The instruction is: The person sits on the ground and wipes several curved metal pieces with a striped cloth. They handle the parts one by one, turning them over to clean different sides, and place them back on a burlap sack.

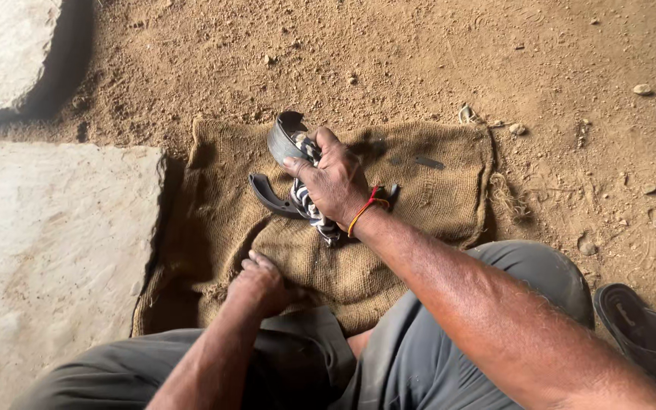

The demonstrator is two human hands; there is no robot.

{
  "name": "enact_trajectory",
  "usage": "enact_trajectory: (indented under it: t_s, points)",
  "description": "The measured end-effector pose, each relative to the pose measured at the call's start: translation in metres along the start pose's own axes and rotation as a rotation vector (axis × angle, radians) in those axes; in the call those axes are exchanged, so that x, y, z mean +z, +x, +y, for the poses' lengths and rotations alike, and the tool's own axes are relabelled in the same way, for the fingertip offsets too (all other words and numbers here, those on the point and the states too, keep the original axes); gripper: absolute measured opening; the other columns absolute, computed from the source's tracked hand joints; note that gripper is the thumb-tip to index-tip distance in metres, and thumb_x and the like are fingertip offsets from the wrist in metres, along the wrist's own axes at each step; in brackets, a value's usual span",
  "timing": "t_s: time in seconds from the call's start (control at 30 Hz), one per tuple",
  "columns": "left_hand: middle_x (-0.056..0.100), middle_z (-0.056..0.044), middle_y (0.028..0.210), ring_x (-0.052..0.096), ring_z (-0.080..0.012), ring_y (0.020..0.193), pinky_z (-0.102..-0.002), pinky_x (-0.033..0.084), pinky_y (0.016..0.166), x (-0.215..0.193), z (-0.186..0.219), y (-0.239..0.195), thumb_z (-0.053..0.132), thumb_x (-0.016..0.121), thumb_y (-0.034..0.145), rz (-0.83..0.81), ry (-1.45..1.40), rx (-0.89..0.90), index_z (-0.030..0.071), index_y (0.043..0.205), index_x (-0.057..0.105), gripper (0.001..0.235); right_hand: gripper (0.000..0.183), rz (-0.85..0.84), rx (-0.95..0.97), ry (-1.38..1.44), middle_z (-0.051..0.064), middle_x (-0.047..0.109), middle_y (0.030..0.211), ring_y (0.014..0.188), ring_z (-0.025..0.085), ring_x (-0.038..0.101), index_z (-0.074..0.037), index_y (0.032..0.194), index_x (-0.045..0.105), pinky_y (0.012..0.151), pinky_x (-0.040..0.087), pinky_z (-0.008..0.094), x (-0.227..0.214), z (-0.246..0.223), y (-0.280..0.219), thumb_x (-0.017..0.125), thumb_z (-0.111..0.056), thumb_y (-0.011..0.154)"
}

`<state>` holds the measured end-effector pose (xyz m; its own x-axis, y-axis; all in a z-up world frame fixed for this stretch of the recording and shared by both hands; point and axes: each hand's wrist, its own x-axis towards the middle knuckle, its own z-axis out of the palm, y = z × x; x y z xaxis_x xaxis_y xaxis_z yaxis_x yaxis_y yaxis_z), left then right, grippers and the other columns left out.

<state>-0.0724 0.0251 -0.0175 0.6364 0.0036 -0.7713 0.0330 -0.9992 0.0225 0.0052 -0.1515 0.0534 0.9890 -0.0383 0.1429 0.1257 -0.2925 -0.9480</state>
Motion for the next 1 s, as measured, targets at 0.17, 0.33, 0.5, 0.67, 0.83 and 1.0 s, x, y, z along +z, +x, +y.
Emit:
enact_trajectory:
  t_s: [0.17, 0.33, 0.5, 0.67, 0.83, 1.0]
  points:
    - [0.017, -0.045, 0.158, 0.040, -0.0475, 0.145, -0.046, 0.046, 0.114, -0.004, 0.007, 0.001, 0.067, 0.062, 0.093, -0.060, 0.092, 0.018, -0.024, 0.151, 0.000, 0.124, 0.029, -0.062, 0.127, 0.095, 0.003, 0.072, 0.101, 0.097, 0.012, 0.069, -0.010, 0.105, 0.060, 0.089, 0.057, 0.031, 0.000, 0.002, 0.000, 0.075, -0.027, 0.087]
    - [0.018, -0.046, 0.158, 0.041, -0.0475, 0.145, -0.045, 0.047, 0.114, -0.008, 0.009, -0.010, 0.062, 0.061, 0.097, -0.024, 0.085, 0.019, -0.024, 0.152, 0.001, 0.119, 0.026, -0.088, 0.027, 0.190, 0.005, 0.069, 0.104, 0.100, 0.013, 0.067, -0.008, 0.106, 0.060, 0.091, 0.057, 0.031, 0.008, 0.019, 0.004, 0.075, -0.021, 0.089]
    - [0.017, -0.045, 0.158, 0.036, -0.0468, 0.147, -0.047, 0.042, 0.116, -0.011, 0.010, -0.013, 0.065, 0.062, 0.096, -0.028, 0.112, 0.044, -0.023, 0.152, 0.001, 0.121, 0.028, -0.110, 0.054, 0.145, 0.004, 0.071, 0.099, 0.093, 0.013, 0.068, -0.008, 0.105, 0.061, 0.085, 0.060, 0.032, 0.009, 0.021, 0.001, 0.076, -0.021, 0.086]
    - [0.018, -0.043, 0.160, 0.037, -0.0457, 0.147, -0.046, 0.042, 0.116, -0.013, 0.010, -0.018, 0.062, 0.065, 0.095, -0.021, 0.054, 0.016, -0.021, 0.153, -0.001, 0.121, 0.027, -0.138, 0.093, -0.117, 0.005, 0.073, 0.098, 0.090, 0.014, 0.071, -0.008, 0.105, 0.064, 0.082, 0.058, 0.032, 0.000, 0.015, -0.009, 0.078, -0.021, 0.086]
    - [0.018, -0.041, 0.161, 0.035, -0.0463, 0.149, -0.049, 0.044, 0.115, -0.015, 0.008, -0.014, 0.056, 0.068, 0.096, -0.063, 0.034, 0.001, -0.022, 0.154, -0.001, 0.119, 0.029, -0.159, 0.153, -0.089, 0.005, 0.074, 0.096, 0.088, 0.014, 0.073, -0.008, 0.102, 0.063, 0.078, 0.061, 0.032, -0.001, 0.014, -0.015, 0.078, -0.025, 0.084]
    - [0.014, -0.044, 0.160, 0.028, -0.0508, 0.149, -0.057, 0.045, 0.110, 0.001, 0.008, 0.012, 0.028, 0.067, 0.102, -0.016, 0.135, 0.058, -0.023, 0.153, 0.003, 0.097, 0.029, -0.104, -0.008, -0.209, 0.007, 0.075, 0.097, 0.087, 0.015, 0.071, -0.009, 0.106, 0.066, 0.080, 0.057, 0.033, -0.006, 0.008, -0.022, 0.080, -0.023, 0.085]
